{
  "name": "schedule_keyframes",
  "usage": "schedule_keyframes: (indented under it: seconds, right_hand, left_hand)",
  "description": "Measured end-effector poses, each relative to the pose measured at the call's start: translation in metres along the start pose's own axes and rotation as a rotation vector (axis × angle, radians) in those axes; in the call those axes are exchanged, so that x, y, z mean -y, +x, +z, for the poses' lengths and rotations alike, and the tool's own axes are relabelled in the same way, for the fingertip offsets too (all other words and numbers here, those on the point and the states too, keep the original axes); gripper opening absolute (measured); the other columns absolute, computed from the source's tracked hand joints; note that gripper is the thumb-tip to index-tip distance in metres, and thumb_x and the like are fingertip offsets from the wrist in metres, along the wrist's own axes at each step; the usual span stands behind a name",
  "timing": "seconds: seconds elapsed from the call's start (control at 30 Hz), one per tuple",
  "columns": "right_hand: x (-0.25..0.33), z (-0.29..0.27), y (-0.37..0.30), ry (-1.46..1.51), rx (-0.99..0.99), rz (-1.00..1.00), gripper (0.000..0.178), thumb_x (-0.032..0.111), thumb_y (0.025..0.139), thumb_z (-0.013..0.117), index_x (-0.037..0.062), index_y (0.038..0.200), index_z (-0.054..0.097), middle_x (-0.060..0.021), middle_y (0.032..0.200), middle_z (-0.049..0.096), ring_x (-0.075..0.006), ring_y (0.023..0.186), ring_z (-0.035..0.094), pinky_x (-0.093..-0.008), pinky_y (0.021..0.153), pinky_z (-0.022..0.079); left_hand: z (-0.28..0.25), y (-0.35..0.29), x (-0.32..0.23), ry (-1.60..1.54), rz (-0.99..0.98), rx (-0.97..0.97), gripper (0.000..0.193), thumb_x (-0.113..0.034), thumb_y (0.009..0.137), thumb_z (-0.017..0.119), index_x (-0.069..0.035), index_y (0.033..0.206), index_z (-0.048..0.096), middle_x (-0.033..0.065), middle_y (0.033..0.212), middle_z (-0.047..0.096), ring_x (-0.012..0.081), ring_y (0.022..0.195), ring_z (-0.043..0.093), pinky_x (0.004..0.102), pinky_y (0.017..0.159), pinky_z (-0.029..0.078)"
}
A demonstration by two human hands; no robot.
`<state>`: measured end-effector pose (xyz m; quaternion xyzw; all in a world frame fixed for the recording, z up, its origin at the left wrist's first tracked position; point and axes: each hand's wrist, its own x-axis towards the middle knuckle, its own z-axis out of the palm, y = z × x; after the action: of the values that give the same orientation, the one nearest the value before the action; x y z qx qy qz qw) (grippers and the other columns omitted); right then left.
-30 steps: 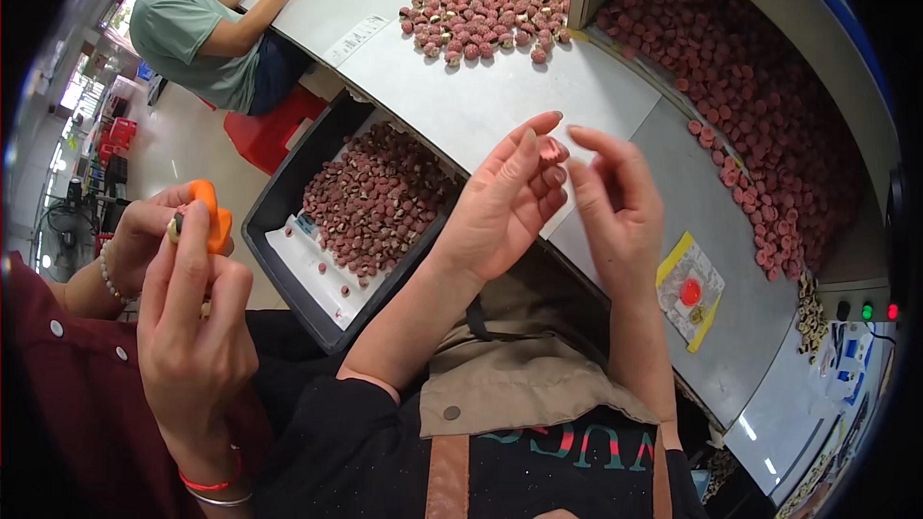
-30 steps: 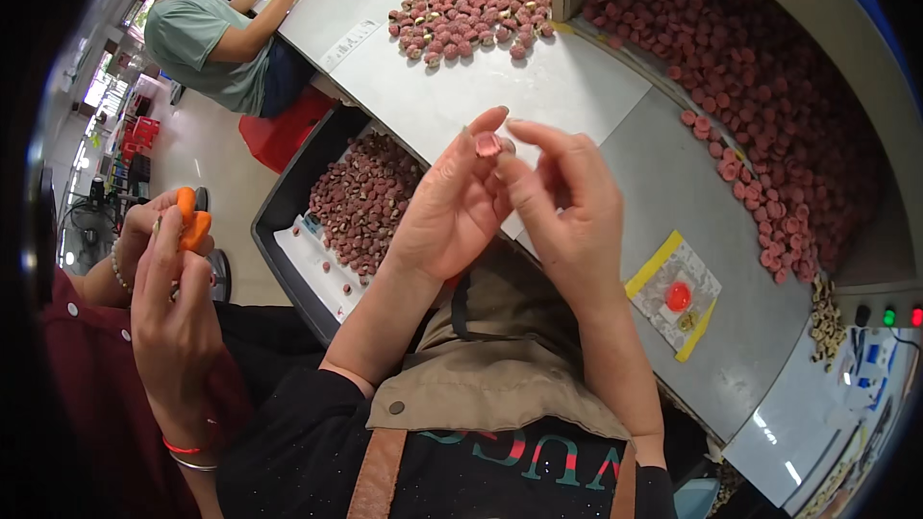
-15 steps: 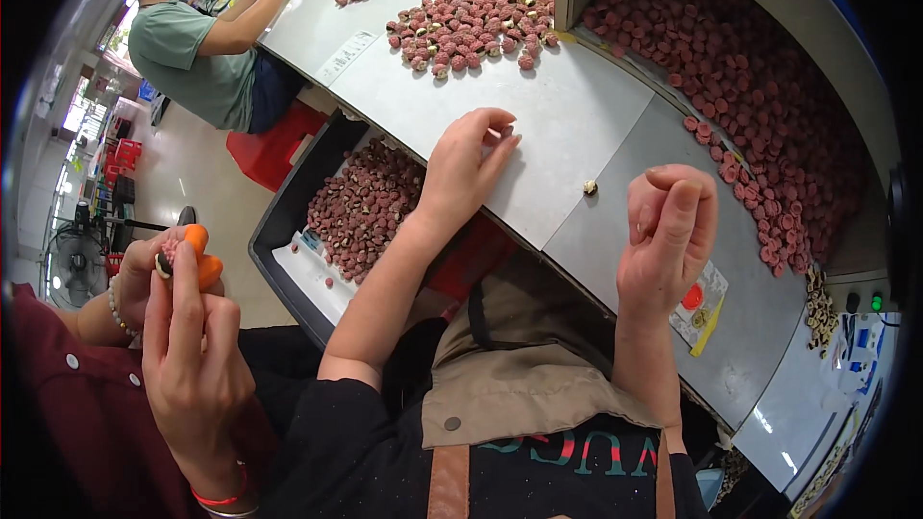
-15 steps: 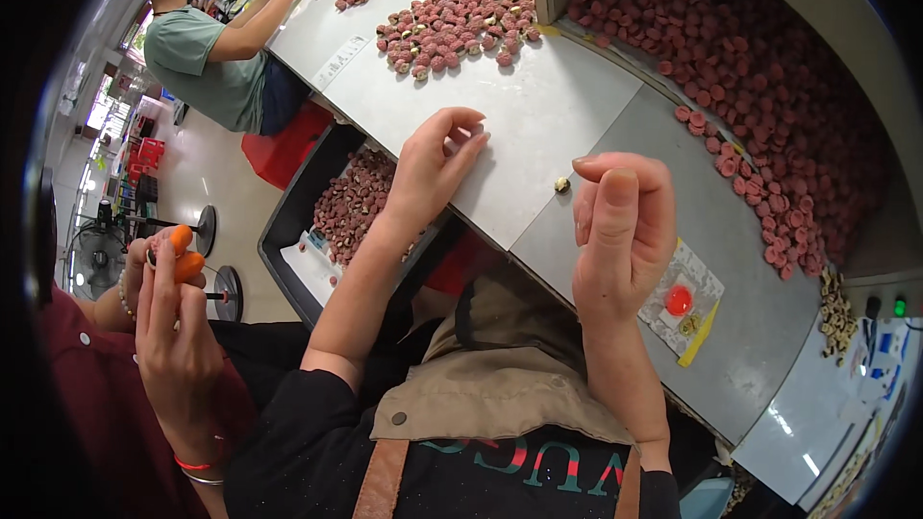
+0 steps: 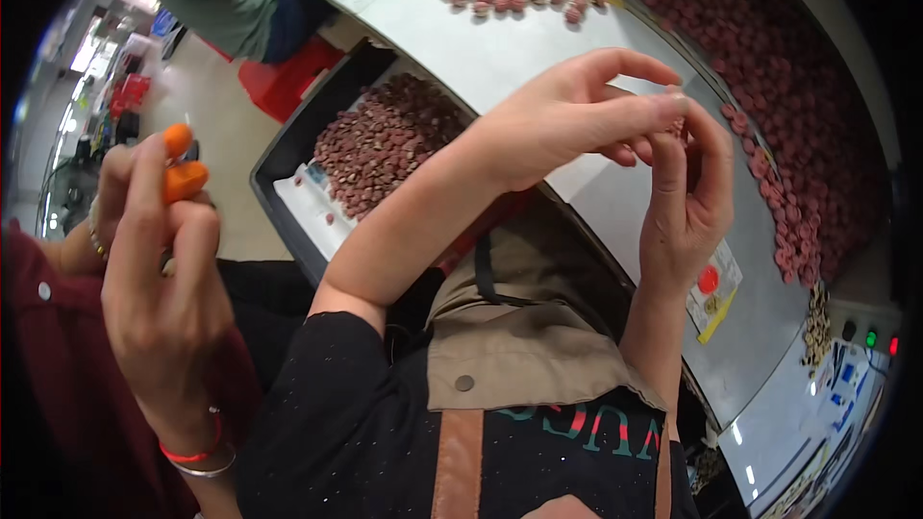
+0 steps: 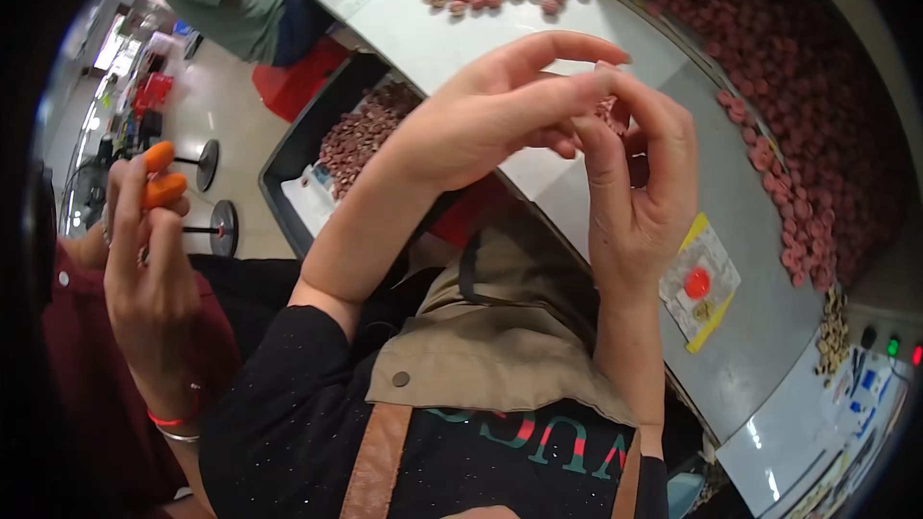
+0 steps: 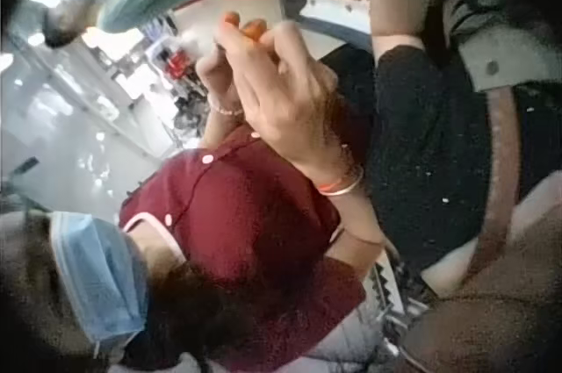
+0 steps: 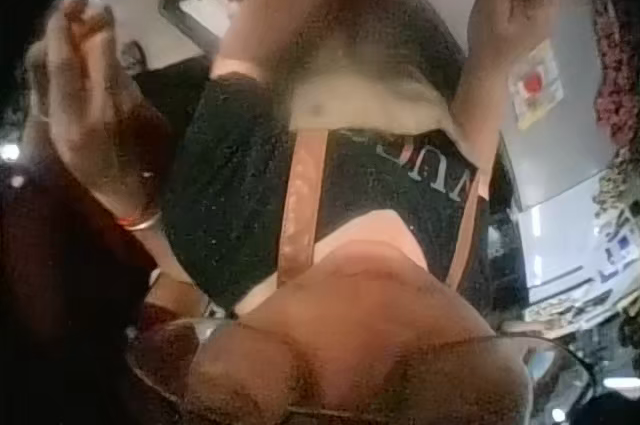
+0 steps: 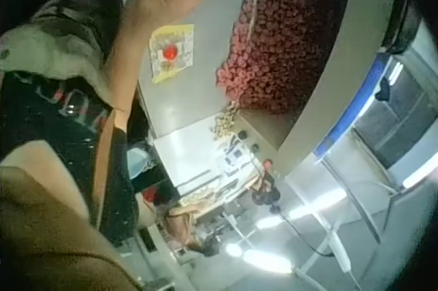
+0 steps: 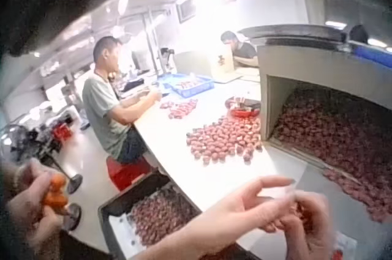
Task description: The person trims the nozzle of a squeeze bottle with pliers, dispenses glue into a cap, and assembles toy figurines by dipping small figure pieces into the glue and pressing them into outer shell parts by hand.
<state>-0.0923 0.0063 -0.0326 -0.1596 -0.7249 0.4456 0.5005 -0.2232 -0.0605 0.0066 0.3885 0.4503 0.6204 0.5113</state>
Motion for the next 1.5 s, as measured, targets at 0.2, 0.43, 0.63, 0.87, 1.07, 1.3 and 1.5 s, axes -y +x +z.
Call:
schedule_keyframes:
  seconds: [0.2,0.43,0.63,0.87,1.07,1.3,1.5]
  right_hand:
    - [0.0,-0.013,0.01,0.605,-0.317,0.026,0.026,0.017,0.098,0.043,0.0005,0.115,0.053,-0.0044,0.101,0.058,-0.0063,0.06,0.039,-0.0206,0.058,0.032]
    - [-0.003,-0.01,0.006,0.739,-0.286,0.18,0.022,0.021,0.099,0.042,0.0027,0.107,0.052,-0.0016,0.084,0.051,-0.0069,0.058,0.039,-0.0231,0.051,0.032]
    - [-0.008,0.004,0.001,0.313,-0.089,0.313,0.019,0.018,0.096,0.053,0.0043,0.11,0.055,0.0041,0.085,0.048,-0.0023,0.063,0.038,-0.0186,0.055,0.031]
    - [-0.006,0.021,-0.003,0.315,0.19,0.325,0.026,0.014,0.093,0.059,0.0032,0.116,0.055,0.0046,0.09,0.049,-0.0017,0.073,0.041,-0.0155,0.065,0.036]
    - [-0.001,0.033,0.002,0.289,0.211,0.316,0.027,0.006,0.09,0.061,0.0019,0.116,0.053,0.0016,0.094,0.054,-0.0017,0.074,0.041,-0.0144,0.066,0.036]
    - [-0.001,0.03,-0.001,0.264,0.166,0.304,0.028,0.007,0.091,0.059,0.0022,0.117,0.051,0.0002,0.1,0.055,-0.0023,0.074,0.041,-0.0151,0.065,0.037]
    - [0.001,0.02,0.021,0.229,0.075,0.3,0.029,0.015,0.097,0.049,0.0007,0.123,0.05,0.0003,0.098,0.053,-0.0028,0.072,0.04,-0.0168,0.062,0.036]
  left_hand:
    - [-0.01,0.007,0.038,0.804,0.306,-0.165,0.041,-0.026,0.084,0.067,0.0,0.113,0.057,0.0086,0.096,0.064,0.0188,0.086,0.06,0.0296,0.078,0.049]
    - [-0.012,0.01,0.076,1.23,0.445,-0.194,0.014,-0.014,0.081,0.067,-0.005,0.091,0.064,0.0105,0.094,0.06,0.0254,0.089,0.058,0.0316,0.08,0.048]
    - [-0.012,-0.012,0.045,0.677,0.349,-0.386,0.026,0.0,0.079,0.067,-0.004,0.104,0.063,0.0056,0.093,0.063,0.0123,0.08,0.063,0.0269,0.069,0.051]
    - [-0.015,-0.037,0.023,0.74,0.446,-0.411,0.041,0.004,0.079,0.065,-0.004,0.117,0.055,0.0071,0.104,0.066,0.0104,0.088,0.063,0.0226,0.075,0.049]
    - [-0.019,-0.04,0.024,0.778,0.567,-0.477,0.042,0.008,0.078,0.063,-0.003,0.117,0.054,0.0085,0.105,0.067,0.0136,0.096,0.064,0.0246,0.08,0.049]
    - [-0.013,-0.043,0.029,0.525,0.524,-0.445,0.044,0.007,0.081,0.061,-0.001,0.123,0.051,0.0114,0.113,0.064,0.0137,0.099,0.062,0.0251,0.082,0.049]
    - [-0.057,0.0,0.026,1.033,0.374,-0.559,0.028,-0.013,0.084,0.063,-0.003,0.11,0.06,0.0121,0.097,0.063,0.0229,0.082,0.063,0.0327,0.071,0.05]
